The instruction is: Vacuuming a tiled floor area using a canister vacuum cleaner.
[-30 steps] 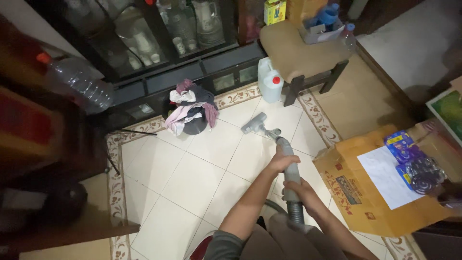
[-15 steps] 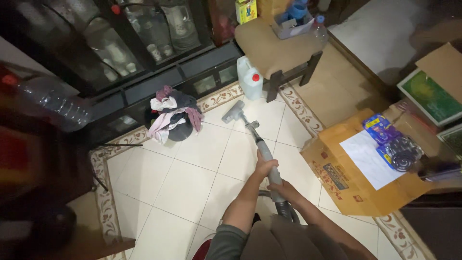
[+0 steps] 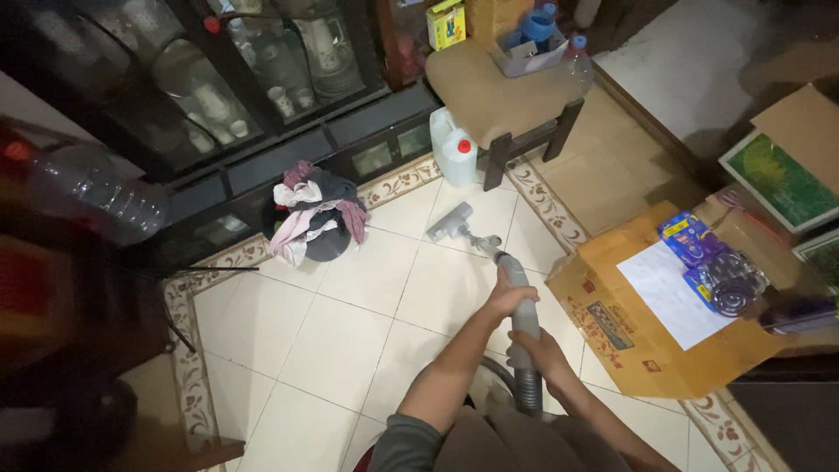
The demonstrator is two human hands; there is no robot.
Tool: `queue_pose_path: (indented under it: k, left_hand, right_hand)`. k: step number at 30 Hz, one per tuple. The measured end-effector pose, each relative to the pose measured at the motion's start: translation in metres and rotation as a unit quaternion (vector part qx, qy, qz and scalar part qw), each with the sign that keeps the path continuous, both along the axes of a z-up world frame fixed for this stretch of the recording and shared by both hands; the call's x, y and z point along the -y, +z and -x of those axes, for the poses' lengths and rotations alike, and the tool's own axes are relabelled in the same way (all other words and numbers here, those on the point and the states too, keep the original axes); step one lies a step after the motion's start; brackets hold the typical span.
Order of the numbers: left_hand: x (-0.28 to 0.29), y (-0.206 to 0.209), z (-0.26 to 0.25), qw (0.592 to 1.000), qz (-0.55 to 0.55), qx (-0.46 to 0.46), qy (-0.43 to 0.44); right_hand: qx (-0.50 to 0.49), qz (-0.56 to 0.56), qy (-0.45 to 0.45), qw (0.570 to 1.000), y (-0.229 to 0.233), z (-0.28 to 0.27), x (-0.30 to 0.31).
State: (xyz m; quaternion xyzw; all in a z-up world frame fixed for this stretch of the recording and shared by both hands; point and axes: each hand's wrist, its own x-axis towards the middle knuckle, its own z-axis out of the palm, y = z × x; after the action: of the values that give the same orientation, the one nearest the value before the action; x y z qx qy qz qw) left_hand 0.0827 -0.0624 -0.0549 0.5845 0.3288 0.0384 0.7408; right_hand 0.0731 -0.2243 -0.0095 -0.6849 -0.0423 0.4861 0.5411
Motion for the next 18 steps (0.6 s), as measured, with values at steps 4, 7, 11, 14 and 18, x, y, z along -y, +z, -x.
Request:
queue_pose_path:
  k: [4,7,11,14,18]
  left_hand:
    - [-0.02,-0.017,-0.008,0.999,0.014,-0.018,-0.037]
    - [-0.034,-0.022,-0.007,0.999,0.023,-0.007,-0.047]
    - [-0.056,-0.05,-0.008,0.999,-0.019,-0.003,-0.042]
    - [-0.064,-0.049,-0.007,0.999,-0.016,-0.005,-0.039]
    - [-0.061,-0.021,0.005,0.999,0.018,-0.001,-0.038]
  right_hand:
    - [0.02,0.009,0.014,1.0,-0.009,0.002,-0.018]
    - [-0.018,-0.06,-0.057,0.996,-0.033,0.006,-0.033]
    - [-0.005,-0.04,-0.044,0.998,-0.054,0.004,-0.054]
    - [0.008,-0.029,-0.043,0.999,-0.06,0.007,-0.064]
    - [0.003,-0.023,-0.041,0.999,-0.043,0.015,-0.066]
